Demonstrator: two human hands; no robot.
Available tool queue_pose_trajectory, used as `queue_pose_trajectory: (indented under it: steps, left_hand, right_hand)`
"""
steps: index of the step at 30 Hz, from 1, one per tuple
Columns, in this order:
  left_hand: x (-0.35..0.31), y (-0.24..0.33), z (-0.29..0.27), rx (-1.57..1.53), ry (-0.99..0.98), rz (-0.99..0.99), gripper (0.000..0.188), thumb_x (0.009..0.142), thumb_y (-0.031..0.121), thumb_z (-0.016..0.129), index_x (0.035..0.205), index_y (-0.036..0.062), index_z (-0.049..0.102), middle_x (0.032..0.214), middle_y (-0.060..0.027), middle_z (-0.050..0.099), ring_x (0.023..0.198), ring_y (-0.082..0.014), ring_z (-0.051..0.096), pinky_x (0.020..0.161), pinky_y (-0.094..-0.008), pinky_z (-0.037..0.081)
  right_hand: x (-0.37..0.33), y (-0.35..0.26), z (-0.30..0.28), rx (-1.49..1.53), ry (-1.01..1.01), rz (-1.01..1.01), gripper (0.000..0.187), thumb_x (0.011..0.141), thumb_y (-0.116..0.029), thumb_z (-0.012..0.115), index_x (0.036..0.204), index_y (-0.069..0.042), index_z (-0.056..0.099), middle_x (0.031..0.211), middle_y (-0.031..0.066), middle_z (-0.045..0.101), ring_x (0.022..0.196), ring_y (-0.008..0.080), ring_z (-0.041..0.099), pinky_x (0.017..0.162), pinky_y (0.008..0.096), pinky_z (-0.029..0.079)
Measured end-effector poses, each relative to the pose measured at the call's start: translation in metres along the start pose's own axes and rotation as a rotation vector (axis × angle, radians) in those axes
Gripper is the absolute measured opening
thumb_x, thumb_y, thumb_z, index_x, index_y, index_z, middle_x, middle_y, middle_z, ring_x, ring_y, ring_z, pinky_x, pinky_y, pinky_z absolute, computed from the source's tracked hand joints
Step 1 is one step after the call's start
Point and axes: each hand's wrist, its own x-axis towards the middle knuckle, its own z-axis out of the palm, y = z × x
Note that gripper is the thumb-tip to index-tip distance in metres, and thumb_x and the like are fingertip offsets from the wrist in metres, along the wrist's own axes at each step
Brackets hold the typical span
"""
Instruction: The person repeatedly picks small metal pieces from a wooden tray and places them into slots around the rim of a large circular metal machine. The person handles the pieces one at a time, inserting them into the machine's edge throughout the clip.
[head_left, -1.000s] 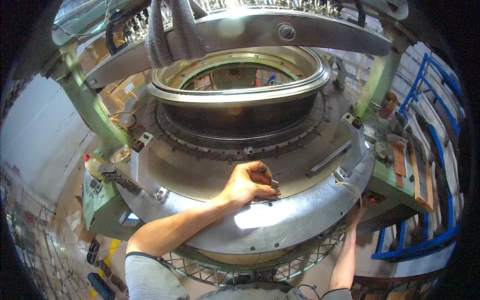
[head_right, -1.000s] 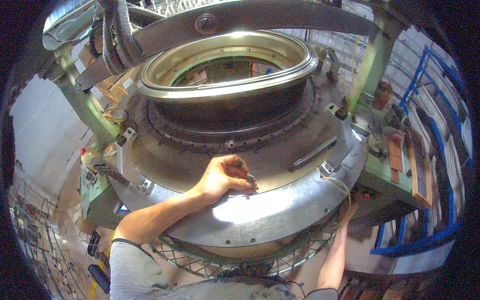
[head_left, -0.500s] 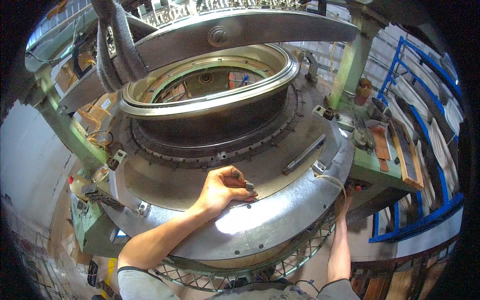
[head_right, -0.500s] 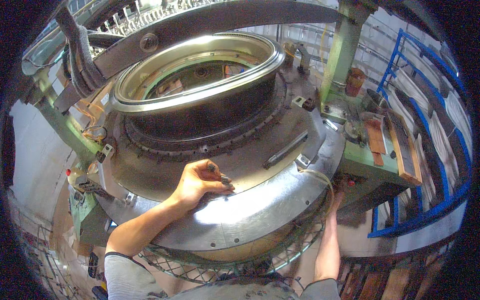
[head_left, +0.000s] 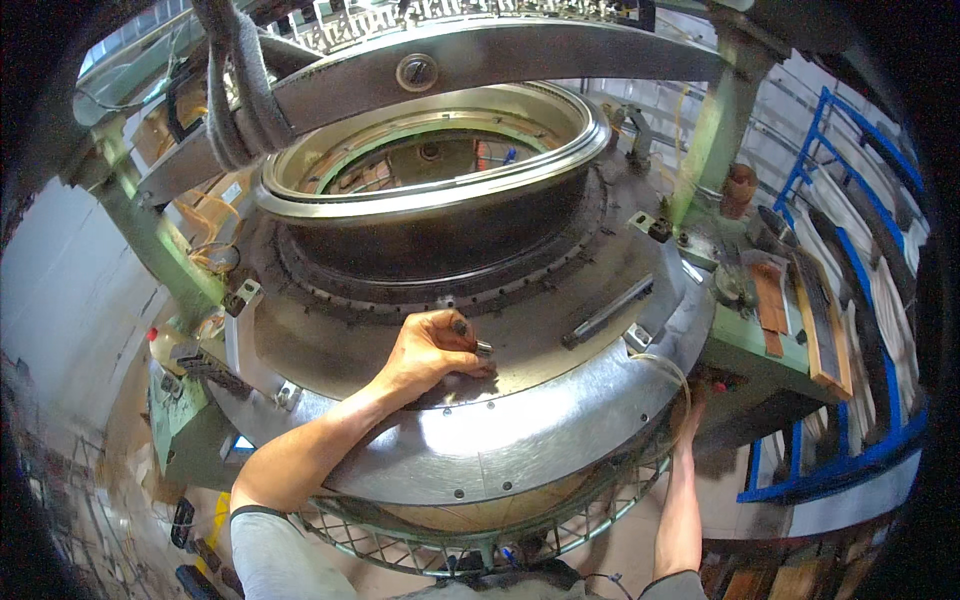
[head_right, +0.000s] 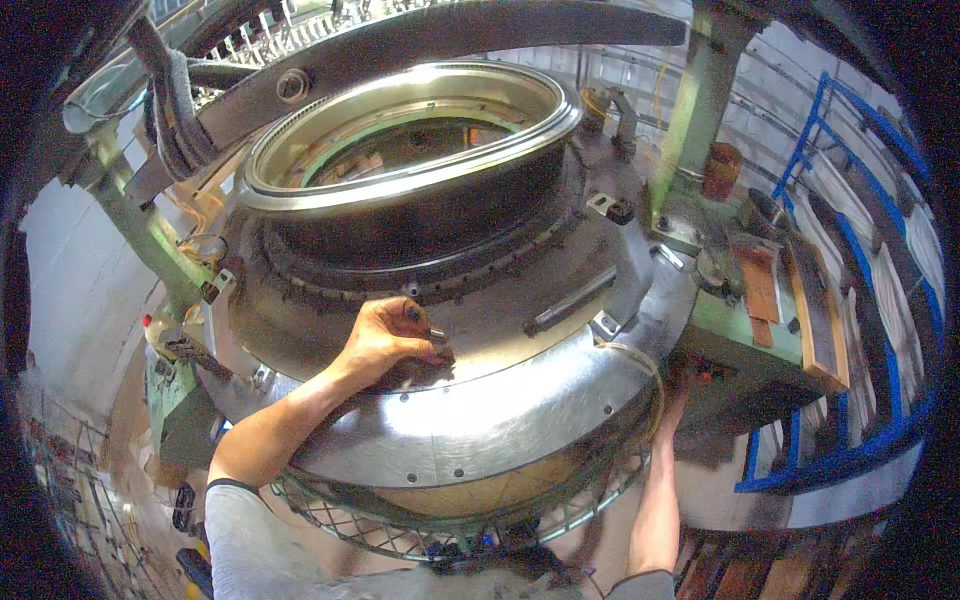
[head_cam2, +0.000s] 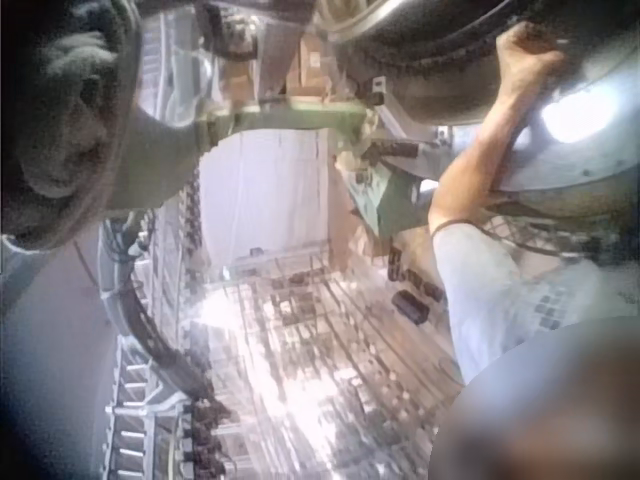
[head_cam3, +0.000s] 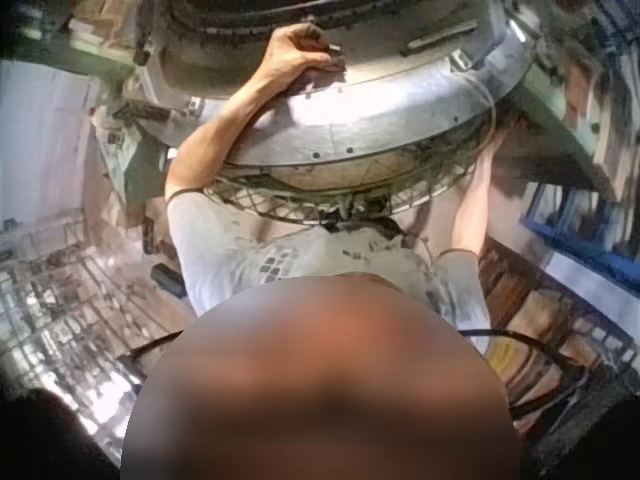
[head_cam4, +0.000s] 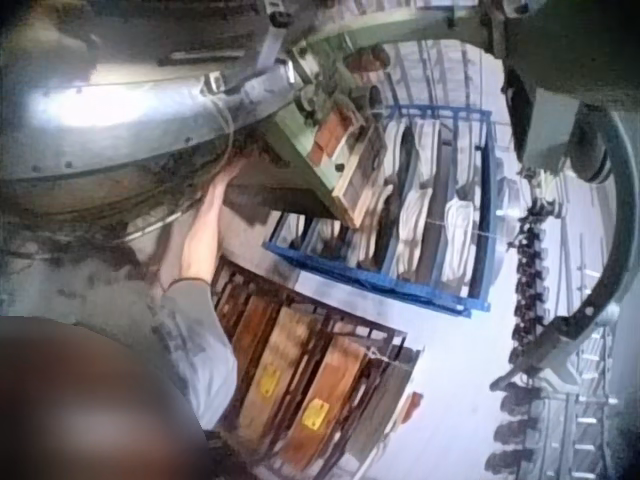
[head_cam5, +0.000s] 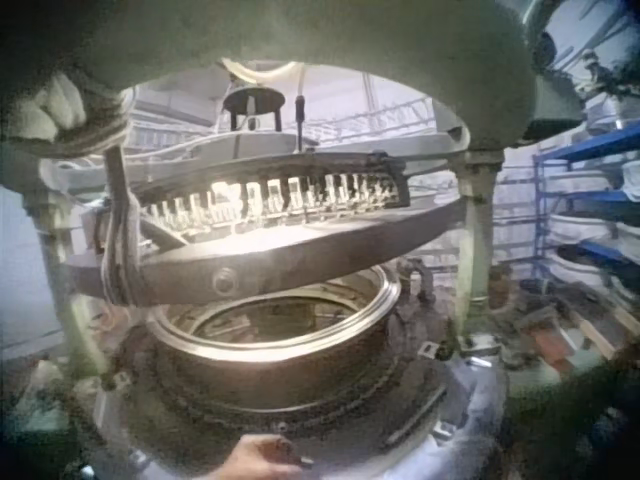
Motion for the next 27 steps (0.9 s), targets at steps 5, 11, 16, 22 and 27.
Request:
queue_pose_trajectory:
  steps: [5, 11, 16, 22, 27]
  left_hand:
    - [0.002, 0.002, -0.011, 0.241, 0.076, 0.088, 0.027, 0.073, -0.006, 0.087, 0.091, 0.0005, 0.067, 0.087, -0.0062, 0.074, 0.082, -0.0147, 0.073, 0.075, -0.0297, 0.062]
    - [0.006, -0.002, -0.017, 0.153, -0.001, 0.174, 0.024, 0.079, -0.009, 0.082, 0.095, -0.0006, 0.066, 0.088, -0.0083, 0.073, 0.084, -0.0166, 0.074, 0.075, -0.03, 0.063]
    - [-0.001, -0.003, 0.0, -0.021, -0.044, 0.154, 0.026, 0.076, -0.013, 0.081, 0.093, -0.0017, 0.066, 0.085, -0.0099, 0.073, 0.078, -0.0175, 0.074, 0.072, -0.0328, 0.066]
    - [-0.03, 0.034, 0.024, -0.081, -0.122, 0.254, 0.021, 0.074, -0.012, 0.081, 0.086, -0.0025, 0.066, 0.079, -0.012, 0.074, 0.075, -0.0192, 0.075, 0.068, -0.0337, 0.065]
    - [-0.072, 0.09, -0.007, 0.058, -0.226, 0.284, 0.021, 0.074, -0.011, 0.081, 0.089, -0.0037, 0.068, 0.085, -0.0135, 0.075, 0.078, -0.0173, 0.074, 0.07, -0.0317, 0.064]
  right_hand:
    - [-0.001, -0.031, -0.012, 0.532, -0.081, 0.232, 0.043, 0.109, -0.038, 0.047, 0.135, -0.005, 0.059, 0.116, 0.0049, 0.061, 0.105, 0.0192, 0.056, 0.093, 0.0359, 0.046]
    - [-0.01, 0.001, 0.001, 1.101, -0.079, 0.516, 0.052, 0.111, -0.045, 0.042, 0.148, -0.01, 0.052, 0.133, 0.0032, 0.06, 0.116, 0.0183, 0.057, 0.101, 0.0349, 0.046]
    - [0.038, -0.005, -0.048, 0.542, -0.162, 0.609, 0.04, 0.106, -0.029, 0.06, 0.138, -0.005, 0.062, 0.126, 0.0091, 0.069, 0.107, 0.0241, 0.066, 0.091, 0.039, 0.053]
    - [0.028, -0.345, -0.147, 0.675, 0.161, 0.066, 0.024, 0.102, -0.013, 0.068, 0.123, -0.003, 0.073, 0.109, 0.0061, 0.076, 0.092, 0.0131, 0.069, 0.079, 0.0256, 0.055]
    - [0.004, -0.57, -0.105, 0.785, -0.273, -0.118, 0.023, 0.095, -0.006, 0.072, 0.117, -0.002, 0.077, 0.11, 0.0103, 0.078, 0.098, 0.0145, 0.072, 0.084, 0.028, 0.056]
